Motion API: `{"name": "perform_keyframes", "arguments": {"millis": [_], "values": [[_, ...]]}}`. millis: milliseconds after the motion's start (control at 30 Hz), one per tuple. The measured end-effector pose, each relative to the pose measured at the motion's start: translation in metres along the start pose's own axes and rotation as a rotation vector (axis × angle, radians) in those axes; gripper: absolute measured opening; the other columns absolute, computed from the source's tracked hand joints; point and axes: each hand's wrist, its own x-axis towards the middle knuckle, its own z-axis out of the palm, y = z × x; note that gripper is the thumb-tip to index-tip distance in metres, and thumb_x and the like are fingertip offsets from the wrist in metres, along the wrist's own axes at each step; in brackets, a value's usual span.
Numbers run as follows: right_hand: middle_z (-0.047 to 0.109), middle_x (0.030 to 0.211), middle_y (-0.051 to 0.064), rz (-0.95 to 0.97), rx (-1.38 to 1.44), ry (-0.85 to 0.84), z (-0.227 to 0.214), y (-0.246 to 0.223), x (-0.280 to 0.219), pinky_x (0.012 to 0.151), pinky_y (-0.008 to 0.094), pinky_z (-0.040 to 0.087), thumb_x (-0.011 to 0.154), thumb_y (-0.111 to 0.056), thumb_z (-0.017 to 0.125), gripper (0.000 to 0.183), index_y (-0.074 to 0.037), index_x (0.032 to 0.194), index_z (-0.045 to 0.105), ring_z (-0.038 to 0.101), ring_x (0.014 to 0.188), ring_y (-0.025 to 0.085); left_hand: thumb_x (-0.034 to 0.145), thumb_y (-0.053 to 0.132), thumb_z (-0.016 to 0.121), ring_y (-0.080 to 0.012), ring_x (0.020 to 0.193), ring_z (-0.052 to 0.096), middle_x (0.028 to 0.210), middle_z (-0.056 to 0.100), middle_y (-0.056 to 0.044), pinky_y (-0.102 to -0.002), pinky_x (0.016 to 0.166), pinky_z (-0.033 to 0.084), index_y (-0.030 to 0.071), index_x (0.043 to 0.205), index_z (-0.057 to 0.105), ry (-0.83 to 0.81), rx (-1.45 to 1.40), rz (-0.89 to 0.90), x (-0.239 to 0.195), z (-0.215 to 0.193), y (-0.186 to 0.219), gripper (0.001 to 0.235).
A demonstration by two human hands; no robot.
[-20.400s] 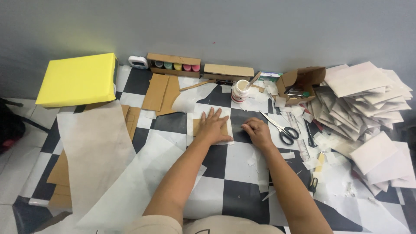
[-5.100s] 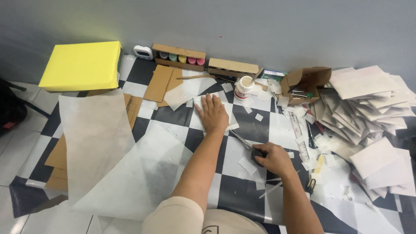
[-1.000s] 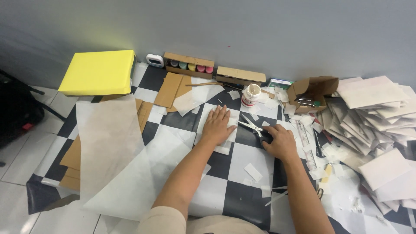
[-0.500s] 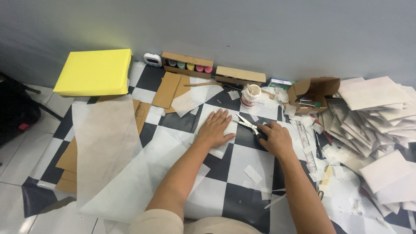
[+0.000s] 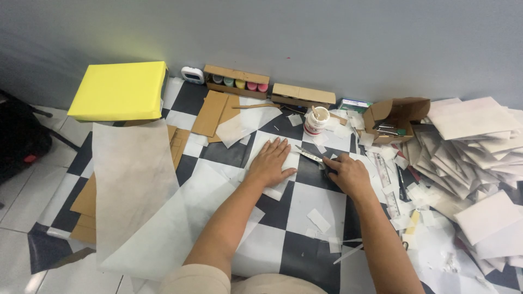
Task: The person trims the edges of a white paper sheet placed over a brown cardboard piece using scissors. They repeatedly cut small strips from the paper, rotate the piece, and continue trimming until the edges are flush with the cardboard.
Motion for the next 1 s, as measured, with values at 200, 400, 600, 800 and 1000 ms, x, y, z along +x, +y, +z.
{"name": "perform_keyframes", "arguments": {"millis": [200, 400, 600, 800, 1000], "values": [[0.075, 0.108, 0.0, 0.013, 0.035, 0.001, 0.003, 0.002, -0.003, 0.08, 0.025, 0.053, 0.085, -0.023, 0.077, 0.047, -0.035, 0.13, 0.07, 0.072, 0.097, 0.015, 0.096, 0.068, 0.028, -0.0206, 0.157, 0.016, 0.168, 0.025, -0.005, -0.041, 0.13, 0.004, 0.012, 0.158, 0.033, -0.001, 0.001, 0.0, 0.004, 0.002, -0.001, 0.084], [0.076, 0.107, 0.0, -0.003, 0.018, 0.02, -0.004, -0.001, -0.004, 0.08, 0.026, 0.053, 0.085, -0.023, 0.077, 0.045, -0.035, 0.128, 0.072, 0.072, 0.096, 0.015, 0.097, 0.068, 0.026, -0.0214, 0.157, 0.015, 0.168, 0.024, -0.006, -0.042, 0.13, 0.004, 0.01, 0.158, 0.032, -0.018, 0.001, 0.001, 0.004, 0.002, -0.002, 0.084], [0.075, 0.104, -0.002, -0.022, -0.023, 0.055, 0.014, 0.005, 0.001, 0.078, 0.025, 0.052, 0.084, -0.023, 0.077, 0.045, -0.037, 0.127, 0.072, 0.072, 0.09, 0.013, 0.097, 0.066, 0.03, -0.0215, 0.157, 0.015, 0.168, 0.025, -0.007, -0.041, 0.13, 0.004, 0.009, 0.157, 0.033, -0.01, -0.014, -0.005, 0.002, -0.001, 0.001, 0.083], [0.075, 0.101, -0.003, -0.031, -0.029, 0.078, 0.02, 0.007, 0.002, 0.077, 0.024, 0.052, 0.084, -0.021, 0.077, 0.045, -0.038, 0.126, 0.072, 0.072, 0.088, 0.012, 0.098, 0.066, 0.029, -0.0209, 0.157, 0.015, 0.168, 0.026, -0.007, -0.041, 0.13, 0.004, 0.009, 0.157, 0.034, -0.005, -0.013, -0.005, 0.004, 0.002, -0.001, 0.082], [0.074, 0.103, -0.004, -0.039, -0.002, 0.051, 0.033, 0.015, 0.013, 0.081, 0.026, 0.051, 0.084, -0.024, 0.077, 0.047, -0.039, 0.128, 0.071, 0.071, 0.093, 0.013, 0.098, 0.065, 0.03, -0.0214, 0.157, 0.015, 0.168, 0.025, -0.006, -0.041, 0.13, 0.004, 0.009, 0.158, 0.033, -0.016, -0.002, -0.004, 0.002, -0.003, 0.001, 0.082]]}}
